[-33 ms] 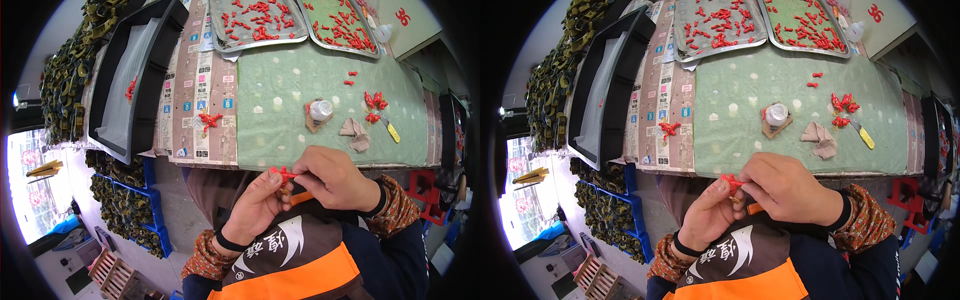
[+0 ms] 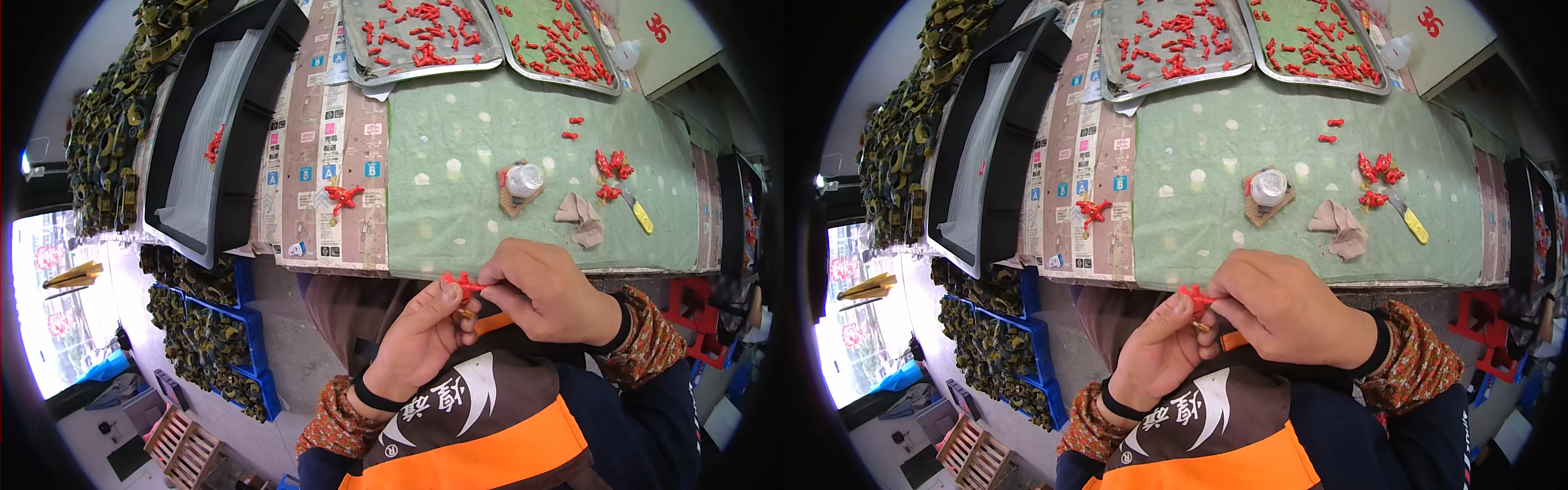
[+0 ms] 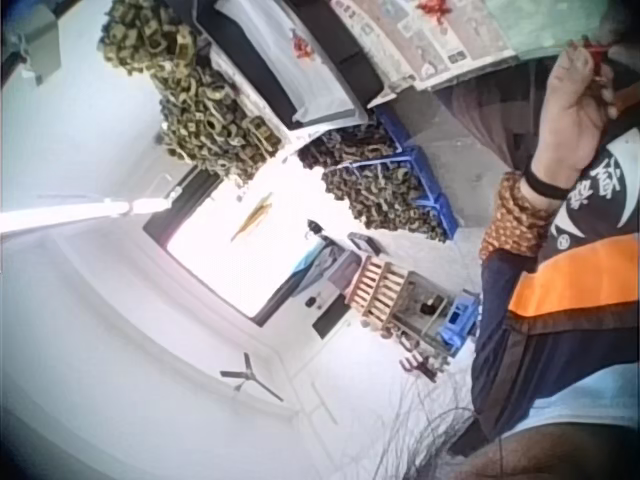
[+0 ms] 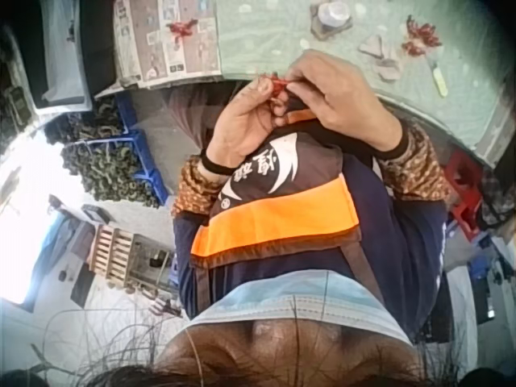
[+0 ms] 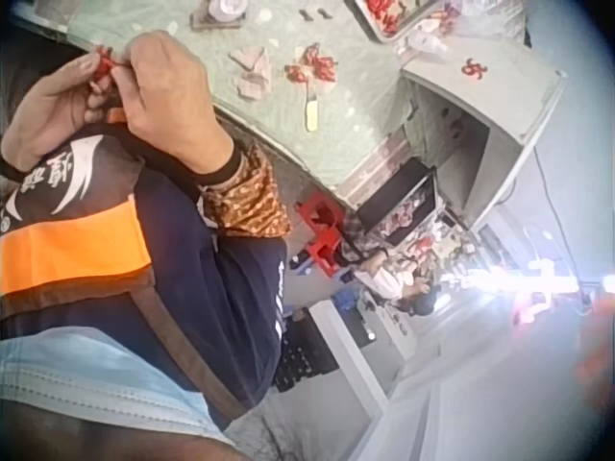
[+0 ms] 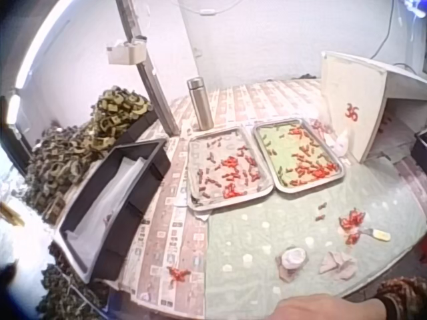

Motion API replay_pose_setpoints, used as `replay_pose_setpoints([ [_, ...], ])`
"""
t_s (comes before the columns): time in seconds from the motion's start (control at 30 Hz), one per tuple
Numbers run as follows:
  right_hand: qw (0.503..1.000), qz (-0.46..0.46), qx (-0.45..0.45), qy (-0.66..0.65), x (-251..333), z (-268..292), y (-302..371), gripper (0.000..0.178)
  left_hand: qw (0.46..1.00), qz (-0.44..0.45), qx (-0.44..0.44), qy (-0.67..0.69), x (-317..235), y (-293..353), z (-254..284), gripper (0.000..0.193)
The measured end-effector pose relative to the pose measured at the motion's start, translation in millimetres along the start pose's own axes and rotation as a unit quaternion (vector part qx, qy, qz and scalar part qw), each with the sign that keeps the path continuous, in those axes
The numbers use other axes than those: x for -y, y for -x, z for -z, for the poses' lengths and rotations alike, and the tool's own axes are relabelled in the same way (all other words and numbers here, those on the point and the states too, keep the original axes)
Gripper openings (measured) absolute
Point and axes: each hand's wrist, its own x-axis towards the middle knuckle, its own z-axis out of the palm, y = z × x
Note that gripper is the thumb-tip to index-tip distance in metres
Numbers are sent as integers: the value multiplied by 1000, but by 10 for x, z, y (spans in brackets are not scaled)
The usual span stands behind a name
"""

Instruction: Assembling small red plastic components using glue in a factory setting.

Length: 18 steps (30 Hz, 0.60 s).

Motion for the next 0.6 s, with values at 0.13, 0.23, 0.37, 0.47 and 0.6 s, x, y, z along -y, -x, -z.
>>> replay_pose_setpoints([
  [0.13, 1000, 1, 3, -9, 8, 8, -4, 18, 1000, 6, -10, 13, 25, 18, -47, 21],
  [0.23, 1000, -3, -1, -13, -19, -11, 5, 17, 1000, 5, -13, 20, 48, 17, -40, 22],
  [0.37, 998, -16, -3, -53, -43, -16, 7, 16, 999, 12, -24, 20, 59, 25, -43, 22],
  [0.47, 998, -24, -3, -64, -50, -7, 14, 15, 999, 16, -29, 21, 67, 28, -61, 22],
  [0.6, 998, -24, -2, -63, -62, -12, 22, 15, 999, 14, -36, 22, 81, 27, -67, 21],
])
